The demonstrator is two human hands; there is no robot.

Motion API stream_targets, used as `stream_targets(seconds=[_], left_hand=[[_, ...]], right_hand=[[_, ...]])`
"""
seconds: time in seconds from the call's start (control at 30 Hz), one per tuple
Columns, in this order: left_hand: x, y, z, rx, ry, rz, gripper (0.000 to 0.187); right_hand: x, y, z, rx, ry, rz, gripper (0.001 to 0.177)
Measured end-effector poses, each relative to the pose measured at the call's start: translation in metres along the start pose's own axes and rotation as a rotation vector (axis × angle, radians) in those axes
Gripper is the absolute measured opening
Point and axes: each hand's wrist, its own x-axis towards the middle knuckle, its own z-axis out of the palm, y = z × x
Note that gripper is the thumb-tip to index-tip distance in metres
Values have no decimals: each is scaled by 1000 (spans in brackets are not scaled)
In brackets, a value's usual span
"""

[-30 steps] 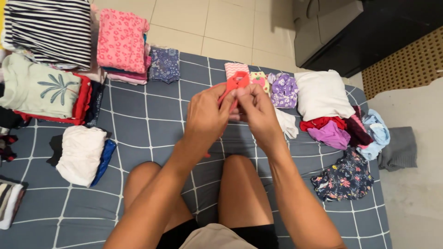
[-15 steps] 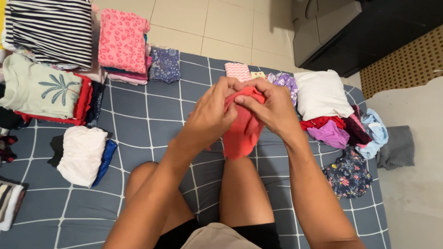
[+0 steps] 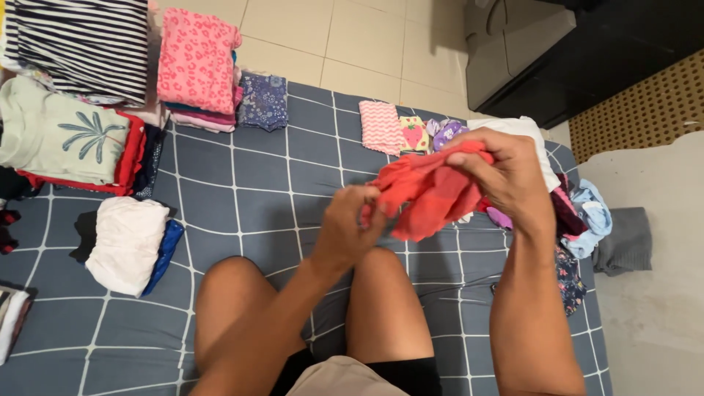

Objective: Folding various items of clothing and stacking them on a bed.

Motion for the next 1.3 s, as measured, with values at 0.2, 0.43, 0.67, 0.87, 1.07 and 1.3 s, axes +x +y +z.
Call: stream_targets(seconds=[0.2,0.43,0.67,0.87,1.07,1.3], left_hand=[[-4,25,12,44,-10,36,26],[14,-5,7,5,-100,114,24],[-1,-40,-6,-341,-564,-459,23],[-80,-123,-46,-295,-436,-665,26],[-50,-110,-143,-231,-218,-495,36],[22,-147,-179,301,-477,-730,37]], right_hand=[[-3,-7,-16,-136,13,-49,9],[-9,-1,-32,-111,-88,-22,8],[-11,9,-28,-144,152,69,12],[-29,-3,30,-212,93,210,16],[-28,3,71,72,155,299,18],[32,117,96,-4,198,206,24]])
